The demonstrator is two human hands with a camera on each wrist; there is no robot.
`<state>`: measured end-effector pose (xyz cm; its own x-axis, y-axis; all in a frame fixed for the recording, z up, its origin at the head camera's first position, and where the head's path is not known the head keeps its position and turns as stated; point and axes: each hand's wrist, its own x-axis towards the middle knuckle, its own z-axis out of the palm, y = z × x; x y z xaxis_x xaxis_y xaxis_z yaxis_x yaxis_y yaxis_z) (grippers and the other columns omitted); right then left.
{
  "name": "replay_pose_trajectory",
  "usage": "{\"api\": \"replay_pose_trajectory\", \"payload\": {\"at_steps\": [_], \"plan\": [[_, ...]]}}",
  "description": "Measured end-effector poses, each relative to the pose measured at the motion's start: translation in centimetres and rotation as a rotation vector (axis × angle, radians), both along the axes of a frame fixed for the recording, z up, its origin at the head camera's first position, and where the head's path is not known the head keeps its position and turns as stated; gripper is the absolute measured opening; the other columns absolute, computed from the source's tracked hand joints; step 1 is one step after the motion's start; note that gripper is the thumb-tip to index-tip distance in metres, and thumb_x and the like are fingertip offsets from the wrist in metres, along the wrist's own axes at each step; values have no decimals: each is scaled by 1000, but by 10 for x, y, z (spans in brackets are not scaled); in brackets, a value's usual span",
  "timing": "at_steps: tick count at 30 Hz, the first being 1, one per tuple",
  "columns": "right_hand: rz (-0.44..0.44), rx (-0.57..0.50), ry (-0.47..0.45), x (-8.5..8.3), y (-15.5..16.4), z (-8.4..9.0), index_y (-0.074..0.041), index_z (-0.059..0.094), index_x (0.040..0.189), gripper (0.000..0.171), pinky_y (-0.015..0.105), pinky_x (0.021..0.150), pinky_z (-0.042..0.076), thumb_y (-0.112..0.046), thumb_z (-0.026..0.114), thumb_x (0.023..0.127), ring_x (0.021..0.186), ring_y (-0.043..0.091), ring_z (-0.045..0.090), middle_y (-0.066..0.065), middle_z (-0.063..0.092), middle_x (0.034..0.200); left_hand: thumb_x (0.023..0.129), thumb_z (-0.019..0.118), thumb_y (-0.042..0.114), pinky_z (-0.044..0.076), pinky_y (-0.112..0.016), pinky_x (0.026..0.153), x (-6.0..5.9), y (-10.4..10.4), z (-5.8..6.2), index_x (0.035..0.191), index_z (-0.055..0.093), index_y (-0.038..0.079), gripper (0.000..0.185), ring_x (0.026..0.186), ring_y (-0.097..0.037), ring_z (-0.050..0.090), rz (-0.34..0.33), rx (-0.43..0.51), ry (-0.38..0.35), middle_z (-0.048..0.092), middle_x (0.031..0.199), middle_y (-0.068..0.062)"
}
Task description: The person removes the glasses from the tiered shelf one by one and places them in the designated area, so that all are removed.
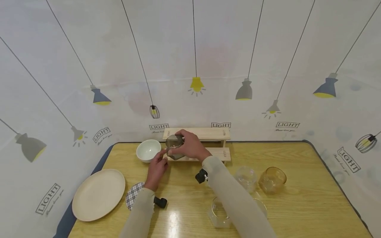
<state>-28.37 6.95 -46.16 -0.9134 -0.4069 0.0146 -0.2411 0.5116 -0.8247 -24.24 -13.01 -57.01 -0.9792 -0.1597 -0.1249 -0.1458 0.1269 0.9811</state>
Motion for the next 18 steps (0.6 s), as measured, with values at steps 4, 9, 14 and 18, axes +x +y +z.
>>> {"api": "replay_pose_trajectory", "payload": {"at_steps": [4,9,14,18], "plan": [[10,-27,5,4,8,8,-22,57,144,76,41,87,57,-47,91,81,109,22,63,3,65,130,106,54,16,54,-33,91,1,2,2,146,62,17,41,146,-27,50,-4,11,-8,48,165,-4],[-13,-58,29,13,20,21,-27,60,141,72,46,91,58,-48,91,80,118,24,62,2,67,129,105,54,16,55,-37,98,1,2,4,147,61,17,42,154,-28,43,-12,24,-1,45,167,-5],[-33,-85,38,26,37,32,-30,60,141,72,48,92,60,-52,91,79,127,26,62,3,67,132,105,54,15,54,-32,89,1,2,2,147,61,17,42,142,-26,53,-13,39,-1,44,168,-5],[-34,-114,72,37,49,41,-29,60,142,72,45,88,61,-48,91,80,125,30,63,6,67,133,105,55,14,53,-29,86,2,2,3,147,61,17,43,139,-25,54,-11,47,4,44,168,-4]]}}
